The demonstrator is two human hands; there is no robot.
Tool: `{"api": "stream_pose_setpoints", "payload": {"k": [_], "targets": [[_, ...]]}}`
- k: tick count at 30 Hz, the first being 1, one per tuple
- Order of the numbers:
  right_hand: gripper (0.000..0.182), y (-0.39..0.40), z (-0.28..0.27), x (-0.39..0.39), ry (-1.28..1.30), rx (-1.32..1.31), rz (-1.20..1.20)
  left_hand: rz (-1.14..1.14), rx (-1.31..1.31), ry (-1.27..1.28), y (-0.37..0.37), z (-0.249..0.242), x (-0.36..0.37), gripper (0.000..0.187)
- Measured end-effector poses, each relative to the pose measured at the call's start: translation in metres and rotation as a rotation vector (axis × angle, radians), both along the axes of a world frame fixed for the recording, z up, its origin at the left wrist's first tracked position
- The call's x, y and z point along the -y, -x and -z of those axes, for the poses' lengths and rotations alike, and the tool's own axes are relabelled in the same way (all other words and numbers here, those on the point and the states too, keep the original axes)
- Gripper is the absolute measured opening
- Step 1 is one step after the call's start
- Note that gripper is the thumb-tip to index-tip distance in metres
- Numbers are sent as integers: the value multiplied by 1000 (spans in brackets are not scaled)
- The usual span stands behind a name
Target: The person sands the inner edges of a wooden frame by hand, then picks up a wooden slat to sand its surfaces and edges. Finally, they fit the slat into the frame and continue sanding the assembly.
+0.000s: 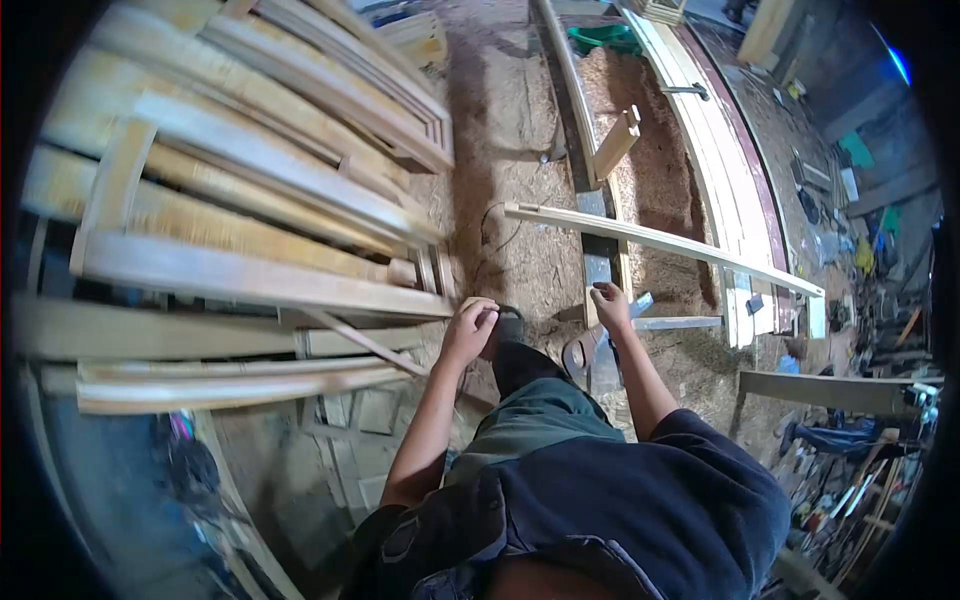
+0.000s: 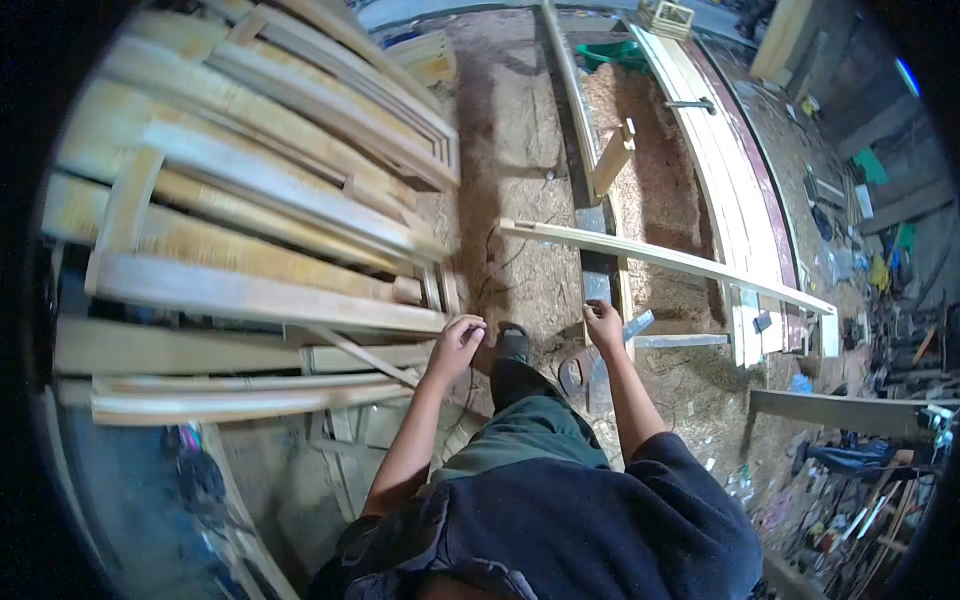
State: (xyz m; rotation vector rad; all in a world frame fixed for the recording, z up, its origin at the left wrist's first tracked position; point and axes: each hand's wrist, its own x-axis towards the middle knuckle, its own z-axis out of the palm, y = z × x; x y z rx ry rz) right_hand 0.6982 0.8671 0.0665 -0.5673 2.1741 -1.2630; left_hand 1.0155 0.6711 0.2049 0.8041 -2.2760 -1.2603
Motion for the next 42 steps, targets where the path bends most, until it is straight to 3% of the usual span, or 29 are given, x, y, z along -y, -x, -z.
{"api": "stream_pose_setpoints", "payload": {"k": [2, 6, 8, 10, 12, 17, 20, 22, 29, 31, 32, 34, 36, 38, 42], "targets": [[46, 10, 7, 27, -198, -41, 10, 8, 29, -52, 28, -1, 40, 14], [55, 27, 4, 85, -349, 108, 31, 73, 67, 167, 84, 15, 116, 17], [55, 45, 67, 96, -369, 36, 4, 93, 150, 205, 116, 11, 141, 18], [52, 48, 23, 118, -456, 266, 22, 151, 300, 191, 151, 28, 166, 25], [52, 53, 9, 135, -449, 332, 79, 246, 387, 235, 188, 42, 184, 31], [45, 53, 40, 147, -273, 205, 236, 500, 519, 408, 273, 84, 223, 35], [42, 46, 3, 163, -310, 183, 342, 710, 550, 491, 308, 129, 244, 40], [40, 40, -11, 171, -196, 366, 541, 794, 592, 477, 320, 145, 255, 43], [33, 12, -35, 191, -6, 284, 942, 1080, 768, 382, 351, 159, 252, 59], [29, 2, -36, 199, 40, 293, 1051, 1085, 687, 367, 348, 169, 244, 54], [29, -1, -36, 198, 2, 369, 1053, 1044, 598, 338, 349, 176, 239, 50], [28, -6, -32, 197, -104, 278, 1022, 1070, 563, 374, 353, 177, 226, 51], [28, -7, -28, 190, -69, 309, 1041, 992, 464, 347, 356, 179, 213, 48], [28, -18, -29, 187, -32, 337, 1054, 1029, 518, 359, 356, 178, 205, 48], [30, -20, -18, 162, -61, 239, 1047, 966, 518, 413, 369, 182, 191, 32]]}}
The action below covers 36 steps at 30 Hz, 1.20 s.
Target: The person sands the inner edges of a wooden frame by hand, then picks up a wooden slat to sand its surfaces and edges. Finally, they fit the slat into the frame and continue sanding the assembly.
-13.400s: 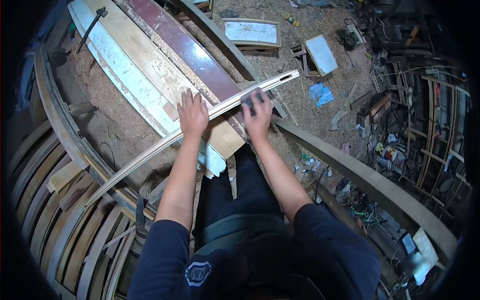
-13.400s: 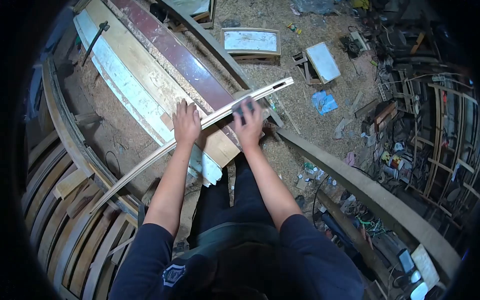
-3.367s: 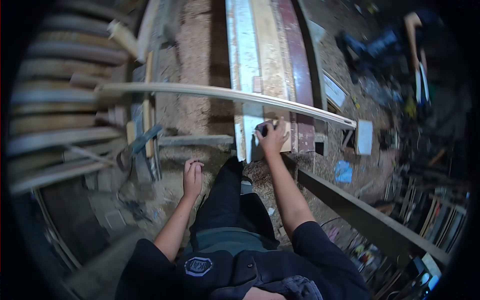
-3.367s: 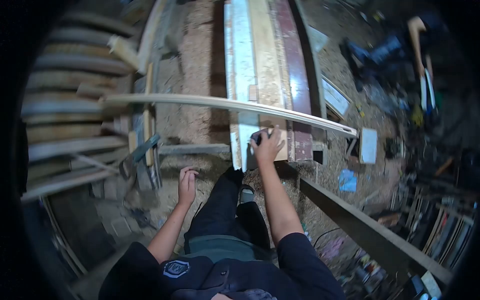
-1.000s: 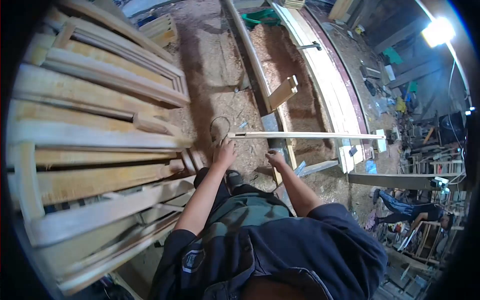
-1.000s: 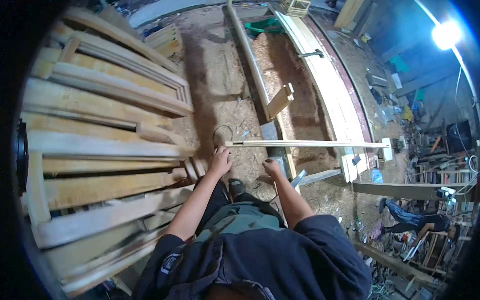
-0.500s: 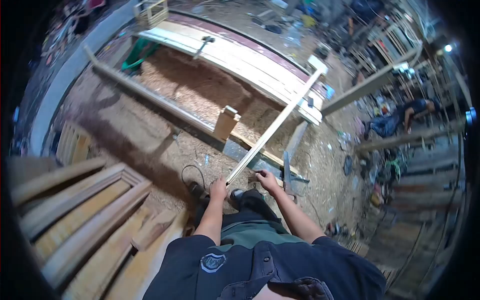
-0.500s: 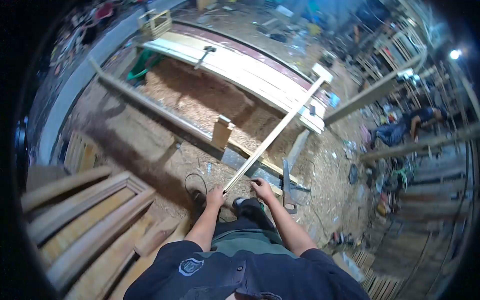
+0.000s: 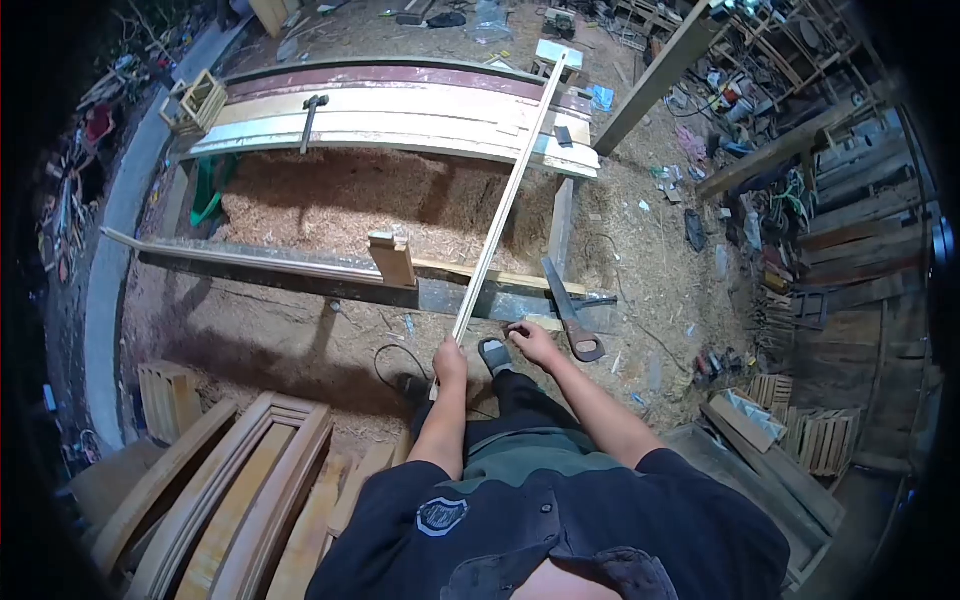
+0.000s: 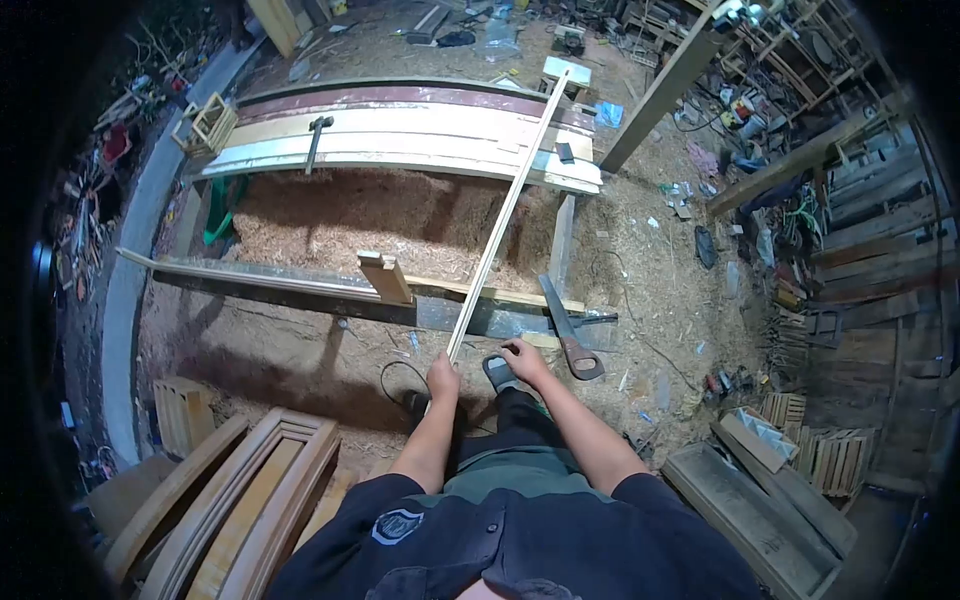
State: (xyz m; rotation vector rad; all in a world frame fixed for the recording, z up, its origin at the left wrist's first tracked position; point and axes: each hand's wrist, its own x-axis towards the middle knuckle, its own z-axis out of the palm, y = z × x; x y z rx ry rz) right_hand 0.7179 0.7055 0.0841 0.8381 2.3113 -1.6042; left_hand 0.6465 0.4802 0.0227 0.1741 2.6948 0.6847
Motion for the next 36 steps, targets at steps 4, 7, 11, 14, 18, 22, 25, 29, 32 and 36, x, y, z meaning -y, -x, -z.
{"api": "stream_pose_setpoints", "payload": {"k": [4, 7, 11, 14, 18, 22, 25, 29, 32, 36], "targets": [[33, -12, -1, -28, -9, -3, -47, 35, -67, 55, 4, -16, 4, 25], [40, -12, -9, -47, -57, -22, -118, 46, -81, 45, 15, -65, 6, 26], [52, 12, -15, -50, -154, -63, -117, 48, 0, 98, 46, -158, 0, 32], [94, 50, -19, -43, -435, -341, -135, 29, -6, 114, 63, -227, -10, 36], [128, 99, -82, -44, -539, -353, -211, 51, -22, 126, 78, -285, -24, 41], [144, 138, -101, -51, -562, -353, -152, 58, -46, 136, 76, -345, -40, 41], [149, 154, -111, -64, -719, -423, -148, 68, -64, 97, 77, -371, -37, 40], [147, 184, -125, -80, -870, -592, -276, 107, -45, 46, 76, -404, -15, 37], [137, 210, -137, -80, -947, -750, -327, 100, 13, 40, 64, -439, -2, 35], [80, 243, -149, -71, -1051, -1104, -382, 158, 21, 52, 65, -461, 38, 34]]}}
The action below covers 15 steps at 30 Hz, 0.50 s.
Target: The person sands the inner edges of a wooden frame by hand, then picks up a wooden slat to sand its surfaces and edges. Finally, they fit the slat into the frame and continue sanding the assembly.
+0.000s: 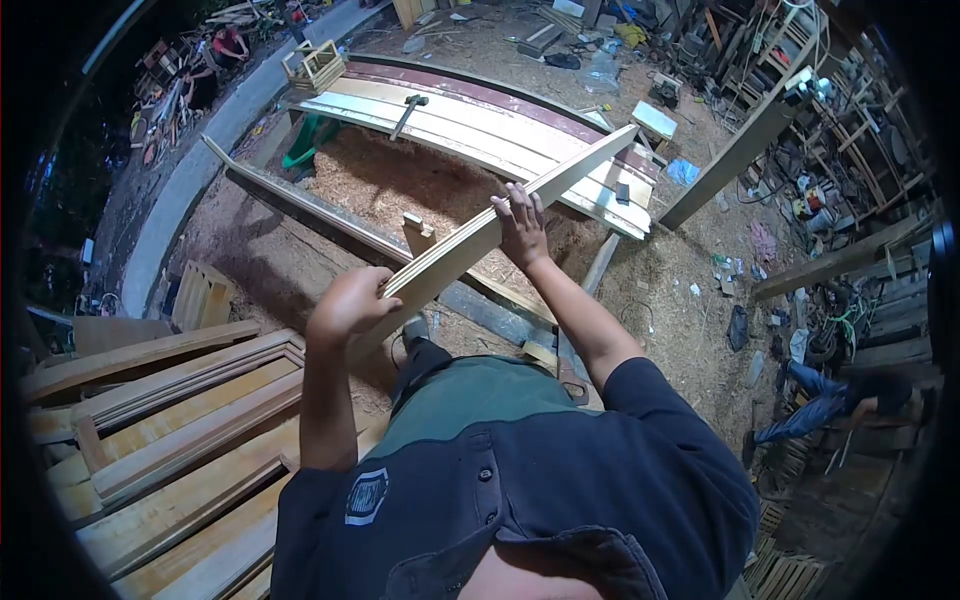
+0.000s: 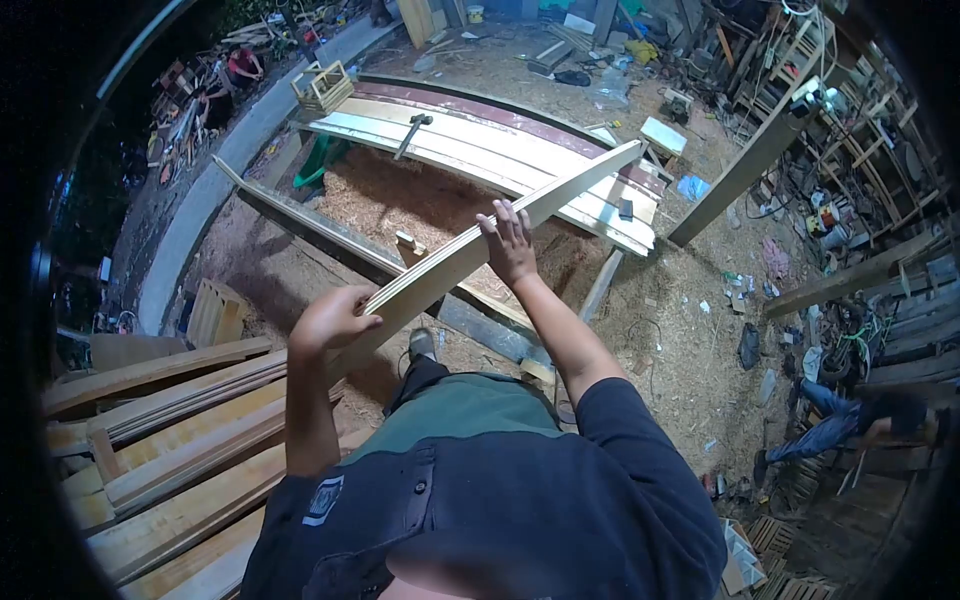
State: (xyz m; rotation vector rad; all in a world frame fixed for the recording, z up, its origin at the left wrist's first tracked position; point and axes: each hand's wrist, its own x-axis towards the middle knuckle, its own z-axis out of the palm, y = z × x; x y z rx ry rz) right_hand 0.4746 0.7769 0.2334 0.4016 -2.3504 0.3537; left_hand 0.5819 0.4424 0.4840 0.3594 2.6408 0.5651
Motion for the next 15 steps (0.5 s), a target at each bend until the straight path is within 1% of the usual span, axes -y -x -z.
{"api": "stream_pose_setpoints", "payload": {"k": [2, 3, 4, 5, 6, 8, 10, 13, 15], "targets": [[62, 13, -11, 8, 22, 102, -186, -4, 67, -30, 6, 2, 17, 35], [56, 23, -15, 14, 46, 37, -262, -23, 49, -28, 11, 2, 24, 34], [56, 26, -17, 22, 41, 44, -270, -41, 29, -24, 16, 0, 32, 34], [55, 32, -21, 28, -14, 99, -266, -54, -12, 126, 20, 0, 33, 46], [55, 41, -24, 36, -69, 156, -261, -59, -10, 121, 26, 4, 32, 46], [57, 59, -18, 52, -69, 167, -272, -120, -302, 78, 37, 17, 28, 58], [61, 72, -21, 65, -74, 251, -274, -71, -596, 210, 52, 46, 16, 77], [65, 103, -26, 87, -79, 280, -313, 30, -517, 209, 76, 62, 1, 94], [69, 120, -40, 104, -48, 326, -316, 53, -550, 194, 99, 68, -1, 97]]}}
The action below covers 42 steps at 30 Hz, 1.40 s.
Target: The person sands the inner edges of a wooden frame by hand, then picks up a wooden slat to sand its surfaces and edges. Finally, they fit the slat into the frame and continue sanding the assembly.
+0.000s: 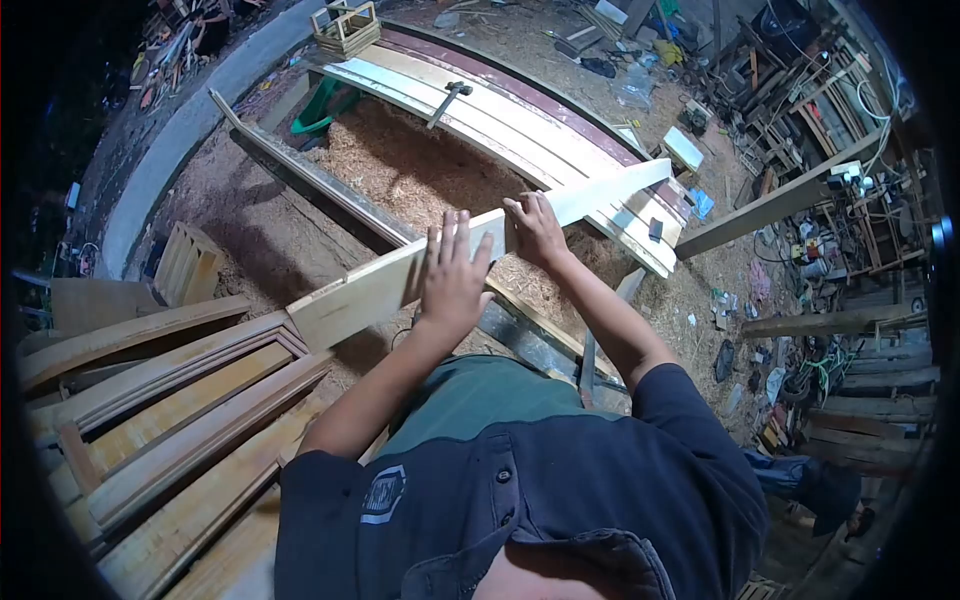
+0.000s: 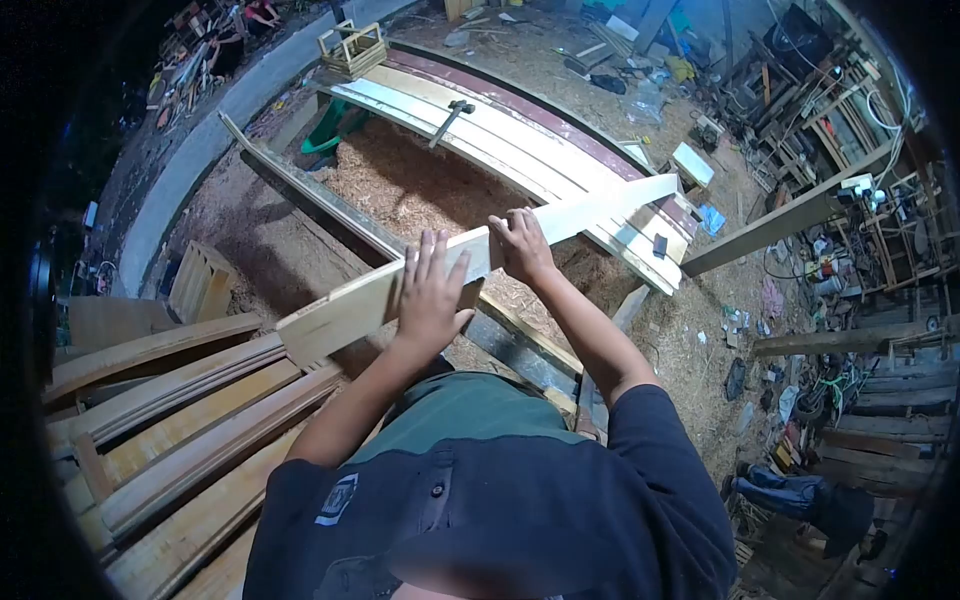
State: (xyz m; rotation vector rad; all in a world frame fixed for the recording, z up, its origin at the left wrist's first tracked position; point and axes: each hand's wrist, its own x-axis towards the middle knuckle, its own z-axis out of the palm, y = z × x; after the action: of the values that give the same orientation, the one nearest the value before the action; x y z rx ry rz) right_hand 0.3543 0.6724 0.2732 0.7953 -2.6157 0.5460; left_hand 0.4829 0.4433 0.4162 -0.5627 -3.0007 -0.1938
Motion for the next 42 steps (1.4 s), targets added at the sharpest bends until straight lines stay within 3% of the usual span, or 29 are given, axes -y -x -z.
{"api": "stream_pose_setpoints", "payload": {"k": [3, 5, 6, 7, 9, 11, 14, 16, 17, 19, 20, 23, 24, 29, 35, 42], "targets": [[71, 21, -27, 29, 52, -5, 6, 45, -60, -48, 42, 21, 4, 109], [69, 31, -46, 44, 75, -43, 8, -108, -188, 183, 72, 32, 5, 96], [68, 35, -54, 52, 70, -40, 16, -163, -138, 289, 88, 37, 7, 82], [67, 39, -60, 59, 66, -40, 27, -131, -214, 260, 101, 38, 16, 69], [66, 47, -62, 69, 49, -6, 74, -120, -107, 226, 124, 32, 27, 70], [68, 56, -57, 73, 59, -61, 99, -39, -207, 143, 136, 39, 44, 92], [89, 67, -34, 53, 27, -4, 144, 1, -139, 65, 144, 22, 57, 96], [115, 81, 3, 31, -67, 47, 244, 31, -147, 49, 145, 21, 62, 91], [103, 86, 6, 21, -141, 117, 296, 45, -150, 28, 146, 22, 66, 86], [79, 111, 29, 5, -228, -15, 358, 44, -127, 19, 148, 32, 72, 85], [59, 119, 35, -4, -77, -13, 256, 42, -139, 9, 149, 38, 77, 89], [51, 134, 25, -2, -216, 214, 98, 30, -64, -23, 156, 39, 91, 95], [52, 136, 27, 3, -167, 101, 68, 33, -65, -8, 159, 41, 98, 95], [51, 138, 4, 36, -127, 75, 57, 35, -7, 94, 184, 43, 149, 98], [57, 119, -23, 74, -95, 91, 156, 62, -148, -7, 222, 54, 195, 98], [76, 97, -37, 76, -110, 125, 203, 235, -92, -220, 257, 32, 223, 78]]}}
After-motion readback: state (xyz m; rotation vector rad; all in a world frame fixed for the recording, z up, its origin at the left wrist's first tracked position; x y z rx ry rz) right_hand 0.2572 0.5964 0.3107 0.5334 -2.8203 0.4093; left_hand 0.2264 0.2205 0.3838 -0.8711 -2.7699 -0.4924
